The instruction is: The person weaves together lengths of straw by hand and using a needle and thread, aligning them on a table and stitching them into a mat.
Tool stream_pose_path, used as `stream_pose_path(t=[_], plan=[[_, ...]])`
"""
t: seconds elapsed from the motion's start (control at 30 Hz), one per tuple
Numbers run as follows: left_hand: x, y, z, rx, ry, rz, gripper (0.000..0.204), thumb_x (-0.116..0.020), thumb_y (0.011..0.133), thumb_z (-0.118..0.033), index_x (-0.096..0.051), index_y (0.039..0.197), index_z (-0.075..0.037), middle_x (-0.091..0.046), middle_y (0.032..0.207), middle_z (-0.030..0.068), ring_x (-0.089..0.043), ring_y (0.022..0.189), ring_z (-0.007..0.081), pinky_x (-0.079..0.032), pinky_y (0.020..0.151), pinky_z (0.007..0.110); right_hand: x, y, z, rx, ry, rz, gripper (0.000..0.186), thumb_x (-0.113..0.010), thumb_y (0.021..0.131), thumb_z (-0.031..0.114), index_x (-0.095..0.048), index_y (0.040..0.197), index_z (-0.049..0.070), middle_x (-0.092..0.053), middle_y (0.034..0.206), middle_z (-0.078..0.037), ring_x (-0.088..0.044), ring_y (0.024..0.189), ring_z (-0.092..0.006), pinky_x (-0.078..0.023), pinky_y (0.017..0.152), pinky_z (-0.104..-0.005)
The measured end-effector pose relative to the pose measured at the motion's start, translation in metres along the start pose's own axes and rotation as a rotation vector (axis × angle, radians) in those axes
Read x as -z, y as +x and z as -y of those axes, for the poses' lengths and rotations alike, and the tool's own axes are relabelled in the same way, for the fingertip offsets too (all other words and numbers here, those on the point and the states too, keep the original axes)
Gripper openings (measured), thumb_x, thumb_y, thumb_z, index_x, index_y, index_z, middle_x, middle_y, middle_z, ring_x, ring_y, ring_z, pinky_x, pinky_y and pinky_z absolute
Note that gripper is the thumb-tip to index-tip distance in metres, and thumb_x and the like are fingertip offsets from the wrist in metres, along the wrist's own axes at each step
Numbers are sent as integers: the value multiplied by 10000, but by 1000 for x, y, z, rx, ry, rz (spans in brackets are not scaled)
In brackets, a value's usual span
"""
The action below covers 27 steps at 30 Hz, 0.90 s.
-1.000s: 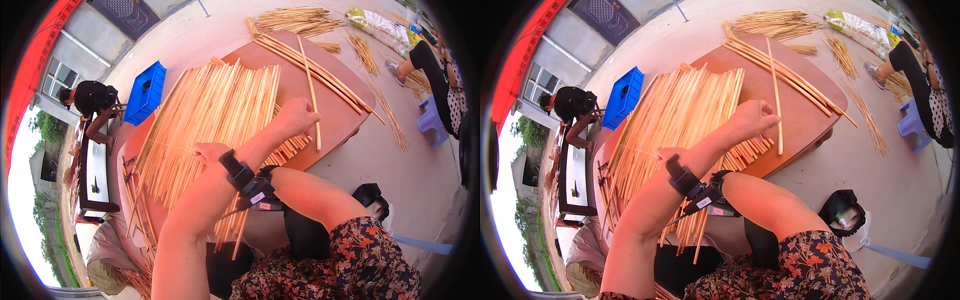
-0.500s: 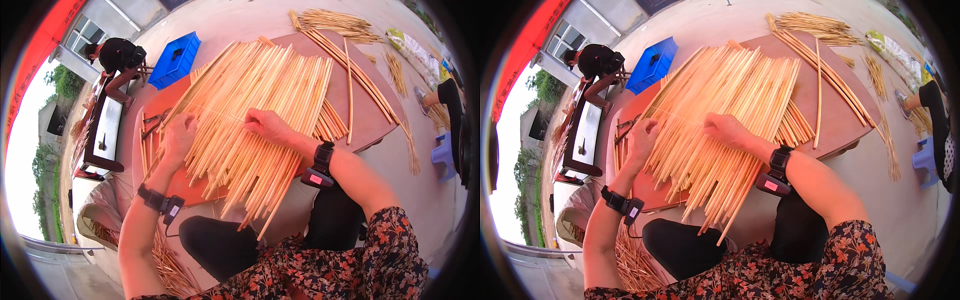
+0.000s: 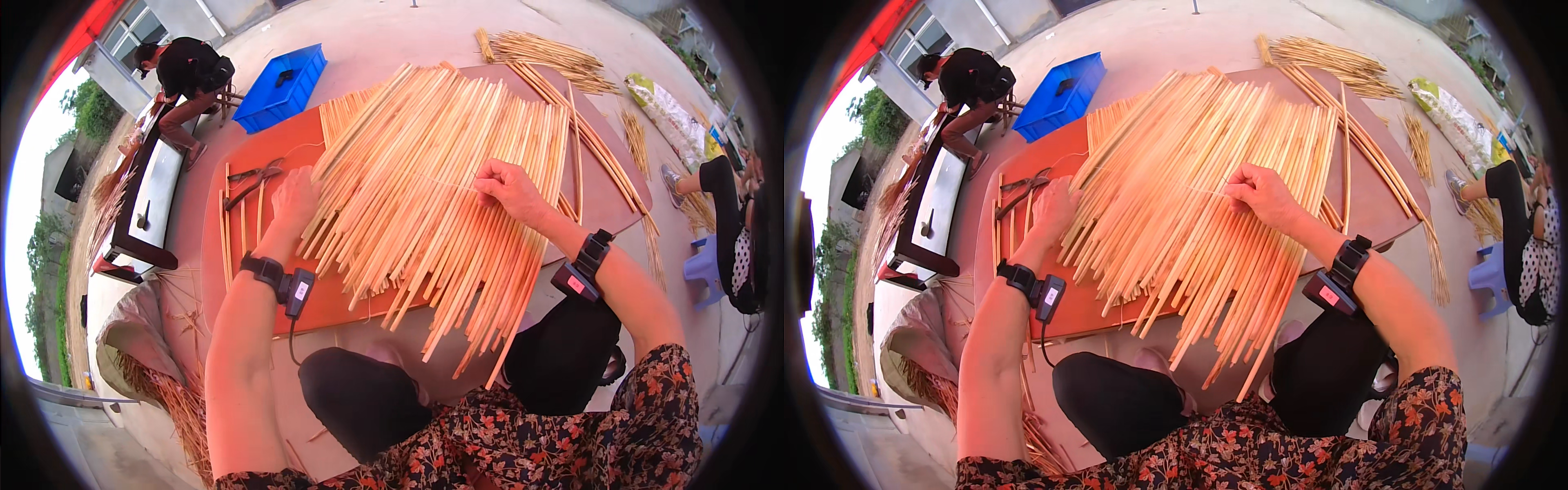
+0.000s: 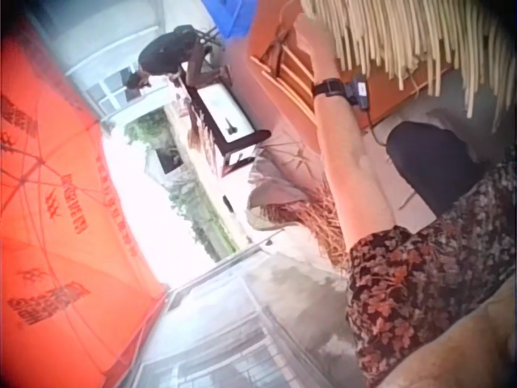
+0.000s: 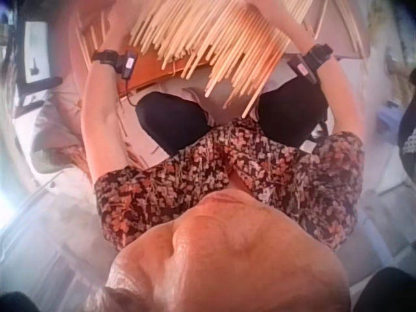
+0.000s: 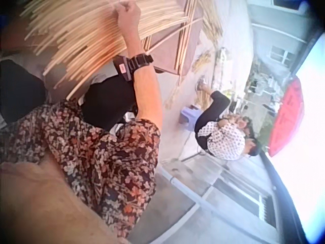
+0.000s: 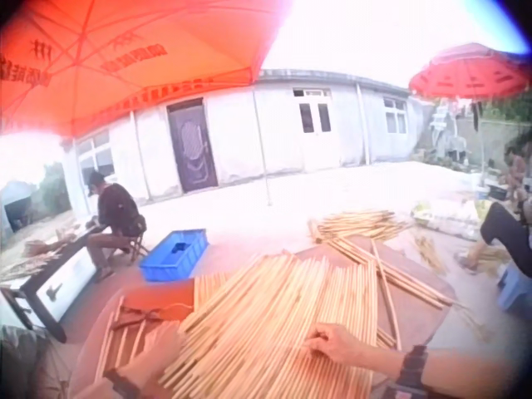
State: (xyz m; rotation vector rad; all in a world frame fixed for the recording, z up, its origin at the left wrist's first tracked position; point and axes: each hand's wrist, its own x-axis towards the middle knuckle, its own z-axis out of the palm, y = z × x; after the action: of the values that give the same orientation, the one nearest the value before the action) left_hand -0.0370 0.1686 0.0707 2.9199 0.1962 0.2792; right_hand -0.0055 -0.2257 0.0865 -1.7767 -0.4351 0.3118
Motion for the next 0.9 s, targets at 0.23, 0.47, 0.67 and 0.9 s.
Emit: stream_pose_path(t=[0.23, 0.47, 0.67, 0.9], plan=[[-4, 15, 33, 140, -284, 39, 375, -428, 910, -285, -622, 1115, -39, -646, 1072, 233, -612, 1023, 379, -460, 879, 461, -24, 13, 38, 9, 9, 30, 143, -597, 933, 120, -565, 870, -4, -628, 747, -62, -630, 643, -124, -534, 582, -254], [4, -13, 59, 222, -102, 98, 340, -494, 902, -267, -644, 1102, -37, -671, 992, 181, -648, 928, 311, -491, 806, 420, -74, -2, 58, 373, -309, 1, 144, -620, 909, 141, -591, 891, 1, -616, 744, -61, -606, 640, -120, -492, 581, -267], [67, -95, -89, -126, -1001, 404, 401, -651, 901, -178, -576, 1242, 21, -682, 1017, 93, -659, 815, 90, -504, 668, 215, -109, -40, 69, 309, -160, 8, 120, -623, 880, 106, -601, 874, -12, -615, 745, -92, -572, 650, -121, -460, 574, -295], [54, -129, -116, -77, -969, 287, 183, -636, 914, -119, -674, 1027, 20, -657, 746, 20, -622, 675, 68, -485, 598, 200, -102, -67, 65, 251, -136, -36, 170, -638, 863, 130, -585, 927, -18, -621, 787, -125, -596, 701, -183, -479, 641, -333]])
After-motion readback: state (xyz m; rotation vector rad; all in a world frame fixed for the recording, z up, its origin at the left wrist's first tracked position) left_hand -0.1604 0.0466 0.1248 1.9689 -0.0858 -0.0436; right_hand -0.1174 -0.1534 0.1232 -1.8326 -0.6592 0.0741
